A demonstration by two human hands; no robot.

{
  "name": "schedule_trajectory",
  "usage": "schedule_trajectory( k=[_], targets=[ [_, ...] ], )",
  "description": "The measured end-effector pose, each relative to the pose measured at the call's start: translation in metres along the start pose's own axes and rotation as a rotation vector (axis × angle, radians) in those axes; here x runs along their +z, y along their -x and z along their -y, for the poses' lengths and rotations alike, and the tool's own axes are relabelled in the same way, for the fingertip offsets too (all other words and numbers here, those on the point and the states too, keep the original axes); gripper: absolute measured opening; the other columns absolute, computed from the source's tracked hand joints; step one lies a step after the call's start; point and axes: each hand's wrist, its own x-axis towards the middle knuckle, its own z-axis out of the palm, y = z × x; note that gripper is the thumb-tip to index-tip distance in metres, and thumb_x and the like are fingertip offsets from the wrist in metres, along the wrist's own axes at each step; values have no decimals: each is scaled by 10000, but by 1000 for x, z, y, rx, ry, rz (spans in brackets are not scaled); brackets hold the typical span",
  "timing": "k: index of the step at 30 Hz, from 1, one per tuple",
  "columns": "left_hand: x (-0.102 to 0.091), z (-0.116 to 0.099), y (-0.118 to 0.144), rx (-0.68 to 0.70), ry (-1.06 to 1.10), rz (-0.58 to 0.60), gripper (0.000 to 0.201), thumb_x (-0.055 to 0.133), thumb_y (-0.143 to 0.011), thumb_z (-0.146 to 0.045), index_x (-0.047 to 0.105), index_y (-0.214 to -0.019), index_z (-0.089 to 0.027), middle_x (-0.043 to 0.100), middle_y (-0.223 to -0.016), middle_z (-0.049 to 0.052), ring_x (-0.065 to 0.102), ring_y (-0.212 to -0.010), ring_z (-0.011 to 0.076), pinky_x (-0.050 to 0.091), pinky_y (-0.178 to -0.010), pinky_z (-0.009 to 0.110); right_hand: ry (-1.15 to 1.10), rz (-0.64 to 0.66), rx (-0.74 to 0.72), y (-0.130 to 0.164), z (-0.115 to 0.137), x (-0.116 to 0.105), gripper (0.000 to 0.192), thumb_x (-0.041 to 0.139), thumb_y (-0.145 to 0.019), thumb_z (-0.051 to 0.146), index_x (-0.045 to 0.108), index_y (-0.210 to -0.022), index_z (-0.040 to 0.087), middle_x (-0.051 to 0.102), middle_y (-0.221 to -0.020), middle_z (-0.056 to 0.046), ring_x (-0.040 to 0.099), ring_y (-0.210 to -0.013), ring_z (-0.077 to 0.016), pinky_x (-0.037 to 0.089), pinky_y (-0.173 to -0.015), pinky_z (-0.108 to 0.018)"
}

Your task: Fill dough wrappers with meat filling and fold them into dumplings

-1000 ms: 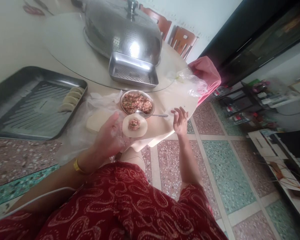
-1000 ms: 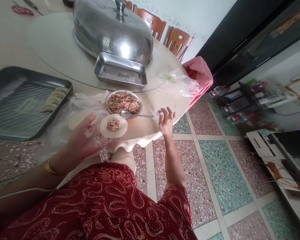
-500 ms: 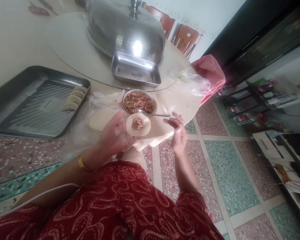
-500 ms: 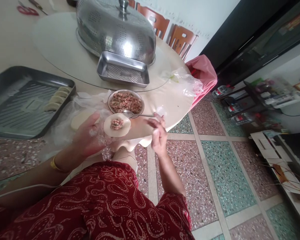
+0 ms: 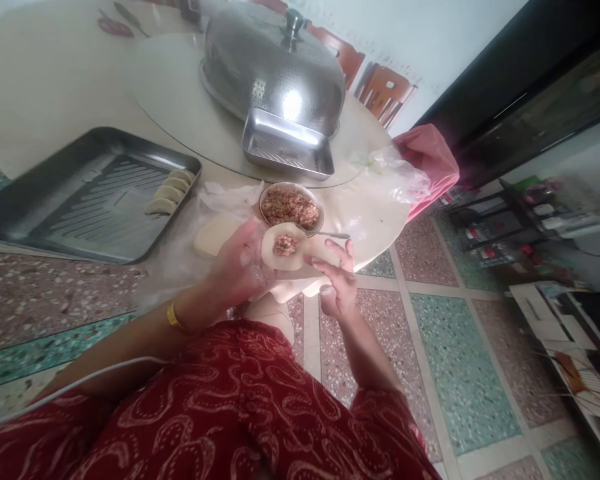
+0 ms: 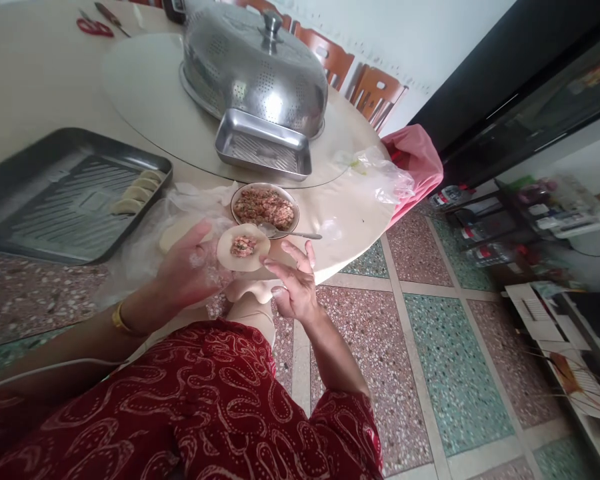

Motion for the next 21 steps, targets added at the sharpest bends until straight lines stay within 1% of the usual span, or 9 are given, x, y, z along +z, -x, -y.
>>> schedule_trajectory(
  k=[4, 7, 9, 12, 14, 16, 17, 19, 21],
  targets=[
    [4, -3, 1, -5, 1, -31, 444, 422, -971, -461, 693, -980, -110, 735, -863, 132, 698, -993, 289, 569, -898, 387, 66, 19, -21, 6, 1, 6, 457, 295, -1010, 556, 624, -1260, 360, 792, -1069, 14, 608, -1311, -221, 278, -1270, -541],
    [10, -5, 3, -15, 28, -15, 501, 340, -998, -467, 683, -1101, -116, 750, -985, 142, 683, -1068, 314, 560, -928, 442, 86, 9, -45, 10, 4, 9, 491, 265, -1010, 572, 656, -1218, 359, 801, -1038, 18, 632, -1281, -224, 268, -1276, -536],
    [15, -6, 4, -4, 41, 4, 520, 305, -1013, -457, 668, -1173, -121, 752, -1040, 137, 675, -1104, 317, 549, -952, 452, 58, 38, -36, 12, 7, 11, 454, 332, -997, 563, 651, -1248, 358, 797, -1072, 11, 621, -1295, -250, 222, -1286, -560],
    [21, -5, 4, 1, 31, -34, 567, 267, -1026, -464, 675, -1160, -94, 755, -987, 145, 677, -1103, 313, 548, -954, 423, -7, 86, -85, 13, 10, 15, 417, 431, -968, 523, 601, -1322, 381, 781, -1121, 23, 598, -1318, -261, 171, -1295, -575],
    [22, -4, 3, 5, 33, -57, 597, 242, -1029, -482, 679, -1155, -96, 753, -989, 149, 674, -1110, 310, 549, -952, 417, 13, 45, -167, 11, 9, 14, 401, 385, -981, 504, 584, -1321, 429, 765, -1117, 47, 596, -1313, -226, 188, -1301, -537],
    [20, -3, 1, 0, 46, -59, 621, 233, -1025, -517, 680, -1163, -109, 750, -1008, 151, 667, -1124, 312, 549, -952, 428, 120, -62, -165, 7, 0, 7, 418, 288, -1004, 475, 585, -1298, 457, 740, -1107, 49, 595, -1303, -203, 222, -1292, -519],
    [18, -2, 0, -6, 50, -57, 631, 234, -1021, -535, 678, -1165, -110, 747, -1019, 153, 661, -1136, 317, 547, -955, 435, 206, -110, -93, 4, -8, 1, 447, 242, -1012, 455, 583, -1300, 445, 727, -1115, 36, 585, -1310, -206, 232, -1283, -537],
    [13, -1, -2, -6, 47, -57, 617, 258, -1013, -541, 682, -1139, -111, 743, -1005, 153, 658, -1140, 324, 552, -945, 430, 337, -114, 203, -2, -32, -15, 476, 236, -1015, 395, 593, -1319, 313, 713, -1179, -41, 508, -1390, -271, 213, -1249, -625],
    [7, 1, -5, 13, 46, -39, 543, 303, -1012, -502, 687, -1100, -128, 743, -970, 135, 663, -1134, 310, 555, -936, 401, 348, -111, 426, -5, -62, -31, 497, 240, -1020, 392, 581, -1331, 206, 733, -1152, -109, 434, -1439, -316, 218, -1206, -672]
  ],
)
